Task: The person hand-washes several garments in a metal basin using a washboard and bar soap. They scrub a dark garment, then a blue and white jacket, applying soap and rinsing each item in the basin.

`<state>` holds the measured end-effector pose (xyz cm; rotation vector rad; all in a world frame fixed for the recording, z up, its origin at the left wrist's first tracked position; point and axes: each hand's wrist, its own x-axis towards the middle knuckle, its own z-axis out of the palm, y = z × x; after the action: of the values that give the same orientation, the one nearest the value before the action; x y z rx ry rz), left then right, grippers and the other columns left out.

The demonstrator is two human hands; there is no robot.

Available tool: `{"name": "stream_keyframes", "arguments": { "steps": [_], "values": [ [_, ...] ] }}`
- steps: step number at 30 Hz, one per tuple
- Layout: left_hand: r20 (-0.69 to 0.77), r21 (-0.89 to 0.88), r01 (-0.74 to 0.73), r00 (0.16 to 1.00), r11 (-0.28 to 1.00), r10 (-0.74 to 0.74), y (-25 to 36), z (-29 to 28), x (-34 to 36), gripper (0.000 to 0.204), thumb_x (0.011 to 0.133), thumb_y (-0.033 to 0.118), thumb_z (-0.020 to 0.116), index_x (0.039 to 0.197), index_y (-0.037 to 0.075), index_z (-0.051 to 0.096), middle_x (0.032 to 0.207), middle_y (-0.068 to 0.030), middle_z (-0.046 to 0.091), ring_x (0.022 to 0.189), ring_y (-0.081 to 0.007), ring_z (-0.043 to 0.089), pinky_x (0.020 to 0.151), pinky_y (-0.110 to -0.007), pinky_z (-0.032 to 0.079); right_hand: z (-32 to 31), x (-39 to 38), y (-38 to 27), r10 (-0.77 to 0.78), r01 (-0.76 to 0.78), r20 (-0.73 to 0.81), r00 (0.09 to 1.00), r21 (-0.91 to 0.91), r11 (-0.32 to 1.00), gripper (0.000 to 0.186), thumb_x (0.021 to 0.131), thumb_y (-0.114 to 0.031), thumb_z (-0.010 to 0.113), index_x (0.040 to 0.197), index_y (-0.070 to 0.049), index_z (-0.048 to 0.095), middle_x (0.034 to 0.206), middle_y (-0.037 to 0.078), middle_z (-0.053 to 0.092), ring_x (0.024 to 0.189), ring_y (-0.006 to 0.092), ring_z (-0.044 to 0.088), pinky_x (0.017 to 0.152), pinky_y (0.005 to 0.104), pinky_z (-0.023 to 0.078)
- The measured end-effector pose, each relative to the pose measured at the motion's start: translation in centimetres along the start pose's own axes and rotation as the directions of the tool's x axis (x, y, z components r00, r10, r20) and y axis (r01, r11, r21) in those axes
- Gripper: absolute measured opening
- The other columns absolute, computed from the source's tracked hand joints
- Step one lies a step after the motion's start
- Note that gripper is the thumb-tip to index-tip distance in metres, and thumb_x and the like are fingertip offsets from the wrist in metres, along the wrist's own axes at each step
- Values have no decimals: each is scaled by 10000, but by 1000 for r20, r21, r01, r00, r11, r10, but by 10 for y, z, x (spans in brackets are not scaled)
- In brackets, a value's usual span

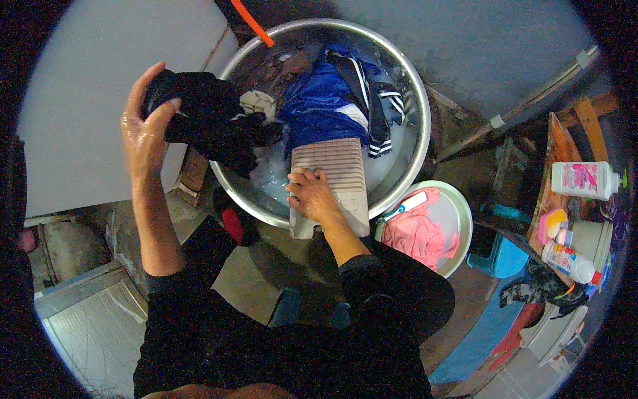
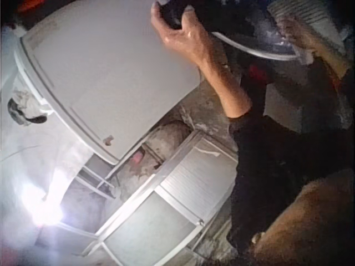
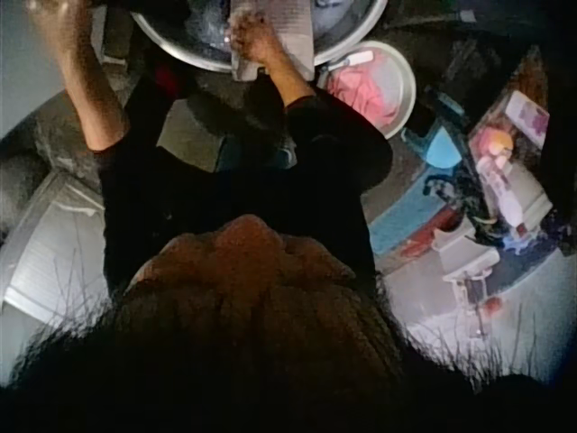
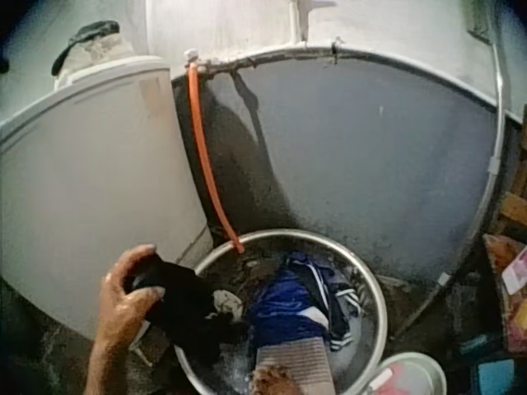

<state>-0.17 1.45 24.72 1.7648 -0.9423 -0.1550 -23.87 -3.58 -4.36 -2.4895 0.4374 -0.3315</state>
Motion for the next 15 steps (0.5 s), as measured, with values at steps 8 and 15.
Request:
{"name": "stream_keyframes", "arguments": {
  "steps": [8, 15],
  "values": [
    [147, 471, 148, 959, 870, -243, -171, 81, -36, 538, 836, 155, 685, 1347, 221, 532, 1002, -230, 659, 991, -402, 630, 887, -449, 485, -11, 1, -3, 67, -65, 92, 994, -23, 998, 267, 817, -320, 668, 1029, -162, 698, 1298, 23, 577, 1290, 210, 426, 998, 445, 288],
    [260, 857, 186, 648, 480, -716, -276, 148, -122, 745, 897, 224, 572, 1516, 379, 186, 1237, -245, 540, 1073, -412, 613, 870, -525, 509, -8, 6, -7, 49, -51, 43, 998, 57, 997, 244, 796, -272, 677, 984, -119, 707, 1273, 53, 584, 1268, 246, 430, 1002, 480, 284]
  ]
}}
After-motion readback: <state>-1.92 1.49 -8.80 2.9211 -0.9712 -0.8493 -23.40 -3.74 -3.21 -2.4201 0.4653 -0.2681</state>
